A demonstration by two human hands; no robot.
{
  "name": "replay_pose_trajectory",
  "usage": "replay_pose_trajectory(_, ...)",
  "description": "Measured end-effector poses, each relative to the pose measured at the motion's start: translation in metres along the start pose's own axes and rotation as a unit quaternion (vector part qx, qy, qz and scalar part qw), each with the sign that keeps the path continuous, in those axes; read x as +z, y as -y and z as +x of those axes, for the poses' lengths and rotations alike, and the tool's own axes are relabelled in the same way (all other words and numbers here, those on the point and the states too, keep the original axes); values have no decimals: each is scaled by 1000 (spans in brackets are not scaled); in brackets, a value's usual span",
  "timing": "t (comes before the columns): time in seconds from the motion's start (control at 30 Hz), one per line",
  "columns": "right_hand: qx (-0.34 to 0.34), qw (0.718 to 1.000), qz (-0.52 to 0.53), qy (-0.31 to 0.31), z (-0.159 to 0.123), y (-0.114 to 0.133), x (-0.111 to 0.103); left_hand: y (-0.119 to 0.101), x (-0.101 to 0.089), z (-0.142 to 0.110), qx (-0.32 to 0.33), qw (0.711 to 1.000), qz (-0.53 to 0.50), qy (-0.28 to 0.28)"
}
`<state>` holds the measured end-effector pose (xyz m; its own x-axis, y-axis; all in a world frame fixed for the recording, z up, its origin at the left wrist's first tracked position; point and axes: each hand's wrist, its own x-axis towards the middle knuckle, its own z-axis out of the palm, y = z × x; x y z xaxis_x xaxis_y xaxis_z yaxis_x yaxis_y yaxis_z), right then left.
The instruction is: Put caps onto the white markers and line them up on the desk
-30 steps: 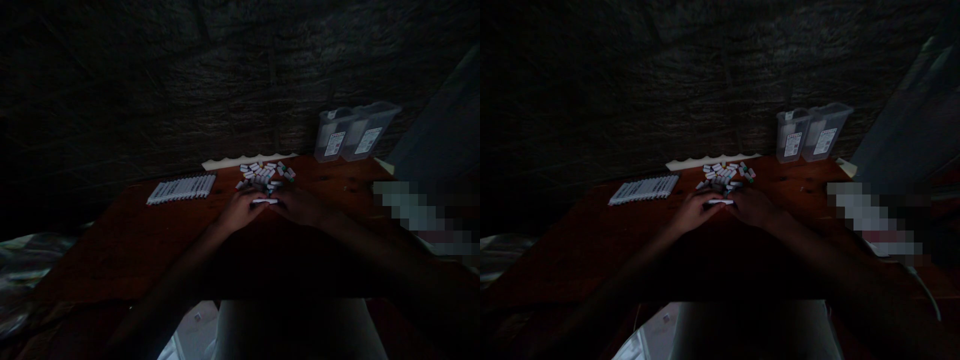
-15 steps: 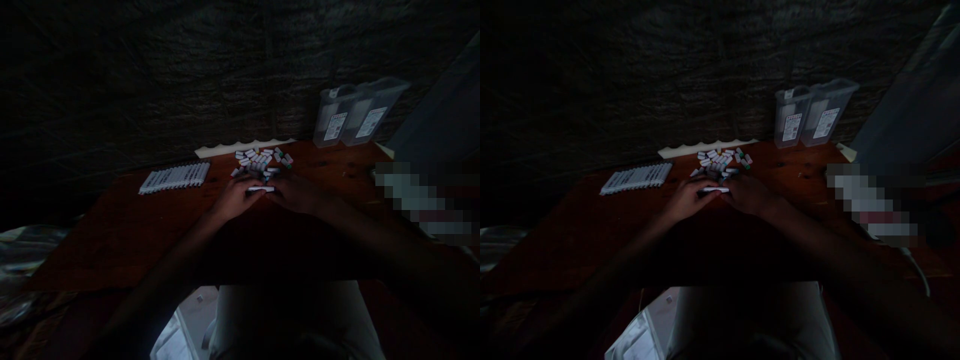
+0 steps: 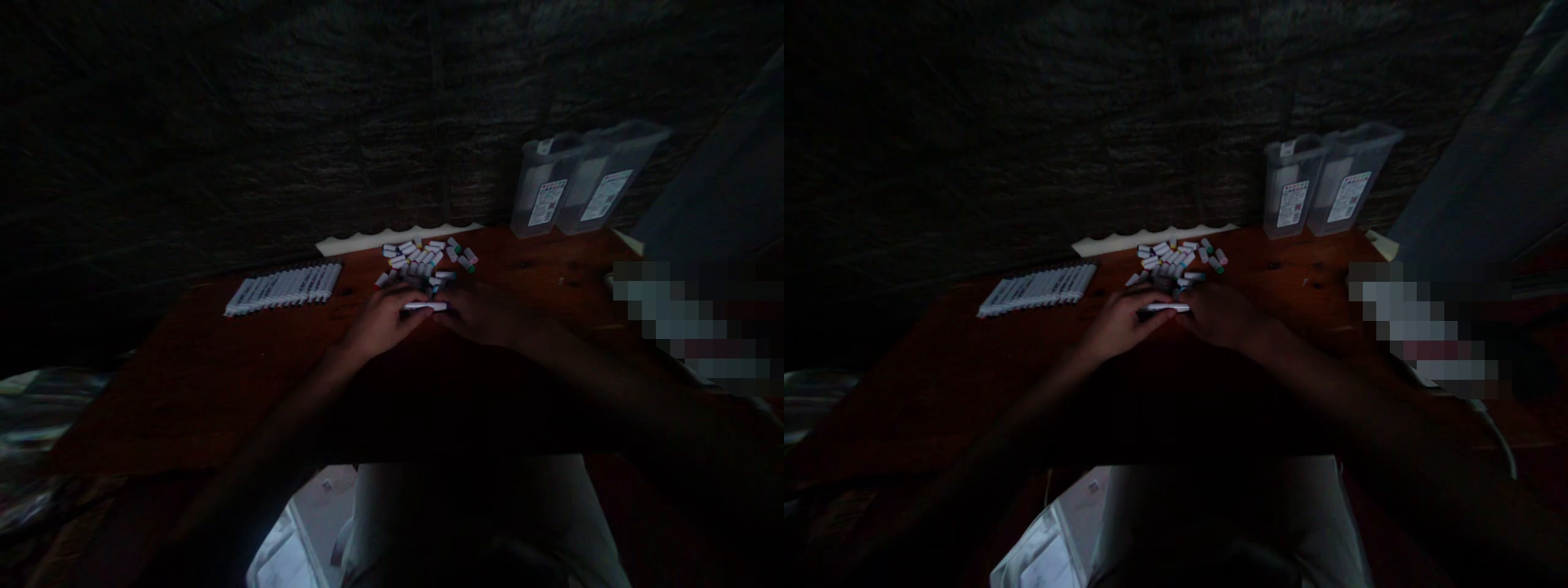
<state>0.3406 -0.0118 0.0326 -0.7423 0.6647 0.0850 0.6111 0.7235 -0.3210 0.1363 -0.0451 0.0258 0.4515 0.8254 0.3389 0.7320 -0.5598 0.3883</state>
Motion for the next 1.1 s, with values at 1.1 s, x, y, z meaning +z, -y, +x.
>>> replay_pose_trajectory(1.1, 0, 1000, -9, 4, -1, 1, -1, -1, 0, -2, 6, 999, 34, 30)
